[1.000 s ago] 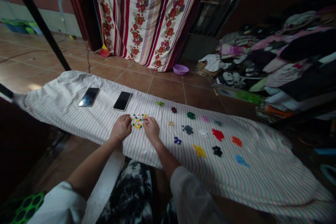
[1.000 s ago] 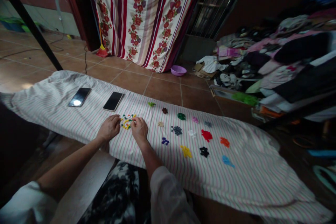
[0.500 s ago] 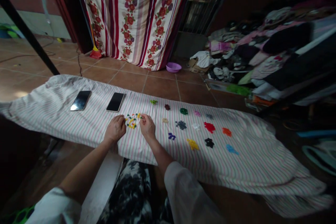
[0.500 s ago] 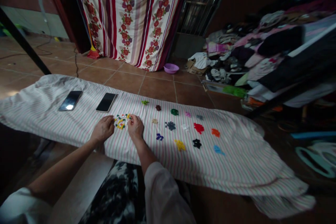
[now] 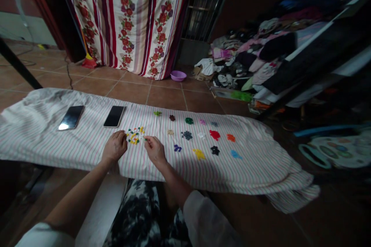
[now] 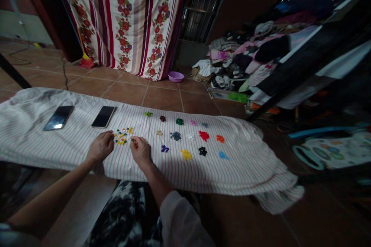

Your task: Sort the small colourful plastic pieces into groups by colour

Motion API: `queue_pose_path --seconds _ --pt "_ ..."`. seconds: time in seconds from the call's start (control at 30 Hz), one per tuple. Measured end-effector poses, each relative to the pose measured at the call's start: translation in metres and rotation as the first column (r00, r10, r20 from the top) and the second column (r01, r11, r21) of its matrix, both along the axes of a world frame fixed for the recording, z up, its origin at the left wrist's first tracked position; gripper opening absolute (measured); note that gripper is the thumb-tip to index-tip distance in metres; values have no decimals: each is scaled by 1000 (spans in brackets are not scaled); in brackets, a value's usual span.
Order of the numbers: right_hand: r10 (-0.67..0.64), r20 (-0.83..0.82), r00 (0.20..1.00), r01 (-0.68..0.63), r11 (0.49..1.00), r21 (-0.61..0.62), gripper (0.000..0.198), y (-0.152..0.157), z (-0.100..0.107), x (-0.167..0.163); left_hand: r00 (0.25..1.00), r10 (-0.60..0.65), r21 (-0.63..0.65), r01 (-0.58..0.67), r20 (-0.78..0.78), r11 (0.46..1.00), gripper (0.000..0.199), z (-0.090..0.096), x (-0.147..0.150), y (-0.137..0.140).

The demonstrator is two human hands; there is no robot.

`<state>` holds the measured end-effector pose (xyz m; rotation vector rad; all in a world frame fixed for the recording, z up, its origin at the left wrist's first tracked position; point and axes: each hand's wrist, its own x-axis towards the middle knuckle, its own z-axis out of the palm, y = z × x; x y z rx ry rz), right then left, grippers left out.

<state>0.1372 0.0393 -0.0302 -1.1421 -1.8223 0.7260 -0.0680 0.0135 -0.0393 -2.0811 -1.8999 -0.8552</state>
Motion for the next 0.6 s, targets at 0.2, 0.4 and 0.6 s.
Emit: queue_pose_path --seconds 0.2,0.4,0.6 --pt "-23 20 1000 23 1000 -6 26 -28 -4 22 999 37 10 -37 -26 999 17 1 1 -2" --pt "16 79 997 -15 1000 -12 26 -45 -3 32 987 127 3 -127 -100 992 19 3 5 -3" --pt "44 -28 999 -45 997 -67 24 -48 -3 38 984 136 0 -137 -111 991 22 -1 4 -4"
